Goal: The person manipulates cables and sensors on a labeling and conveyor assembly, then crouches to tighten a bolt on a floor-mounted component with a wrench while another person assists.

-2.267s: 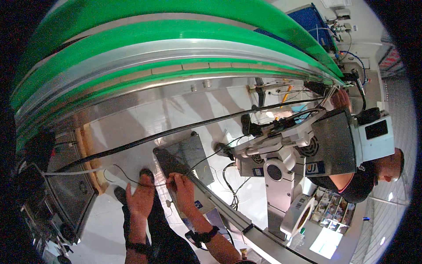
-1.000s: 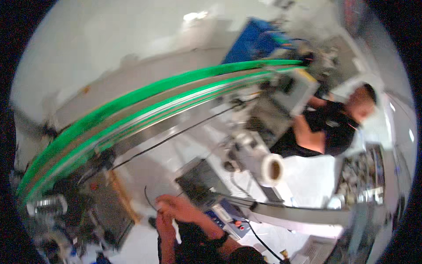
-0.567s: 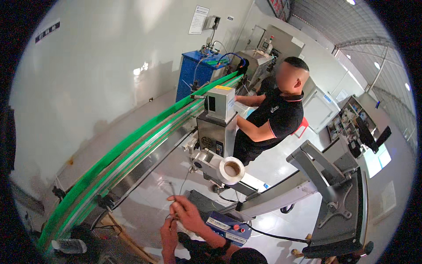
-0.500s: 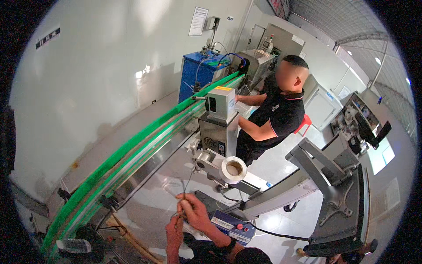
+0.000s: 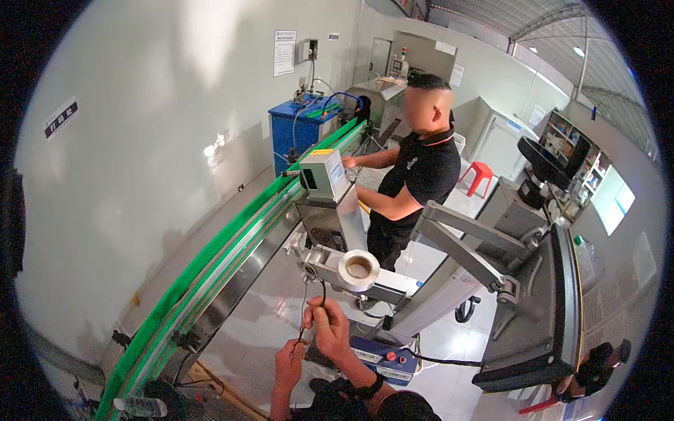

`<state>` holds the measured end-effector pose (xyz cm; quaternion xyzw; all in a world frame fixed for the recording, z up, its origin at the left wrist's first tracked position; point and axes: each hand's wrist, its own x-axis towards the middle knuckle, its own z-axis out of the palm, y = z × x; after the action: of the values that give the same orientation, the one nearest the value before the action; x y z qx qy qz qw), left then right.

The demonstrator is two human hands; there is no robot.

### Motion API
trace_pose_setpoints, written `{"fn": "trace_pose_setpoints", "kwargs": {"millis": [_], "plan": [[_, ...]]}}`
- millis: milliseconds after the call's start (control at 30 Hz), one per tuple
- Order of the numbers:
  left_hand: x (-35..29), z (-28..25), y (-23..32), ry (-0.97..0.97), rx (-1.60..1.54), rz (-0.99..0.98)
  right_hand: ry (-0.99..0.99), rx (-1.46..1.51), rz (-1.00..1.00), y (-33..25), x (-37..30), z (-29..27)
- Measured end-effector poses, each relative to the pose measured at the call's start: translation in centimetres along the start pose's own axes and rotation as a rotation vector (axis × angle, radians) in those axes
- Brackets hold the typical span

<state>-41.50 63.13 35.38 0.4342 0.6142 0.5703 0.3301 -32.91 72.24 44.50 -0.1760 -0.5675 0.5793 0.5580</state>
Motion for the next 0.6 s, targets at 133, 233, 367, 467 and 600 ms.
{"fn": "trace_pose_setpoints", "kwargs": {"millis": [133, 233, 367, 467, 600], "plan": [[-0.1, 0.4, -0.2, -0.03, 0.056, 0.014, 0.092, 0.054, -0.028, -0.1, 0.3, -1.4], [-0.4, 0.4, -0.2, -0.031, 0.094, 0.03, 0.173, 0.115, -0.006, -0.6, 0.4, -1.9], [-0.7, 0.8, 0.1, -0.065, 0.089, -0.027, 0.253, 0.157, 0.047, -0.2, 0.3, -3.7], [-0.7, 1.6, 0.2, -0.034, 0.055, 0.041, 0.332, 0.177, 0.061, 0.5, 0.0, -5.1], [-0.6, 2.1, -0.8, -0.088, 0.038, -0.007, 0.355, 0.101, 0.049, 1.7, -0.4, -7.1]]}}
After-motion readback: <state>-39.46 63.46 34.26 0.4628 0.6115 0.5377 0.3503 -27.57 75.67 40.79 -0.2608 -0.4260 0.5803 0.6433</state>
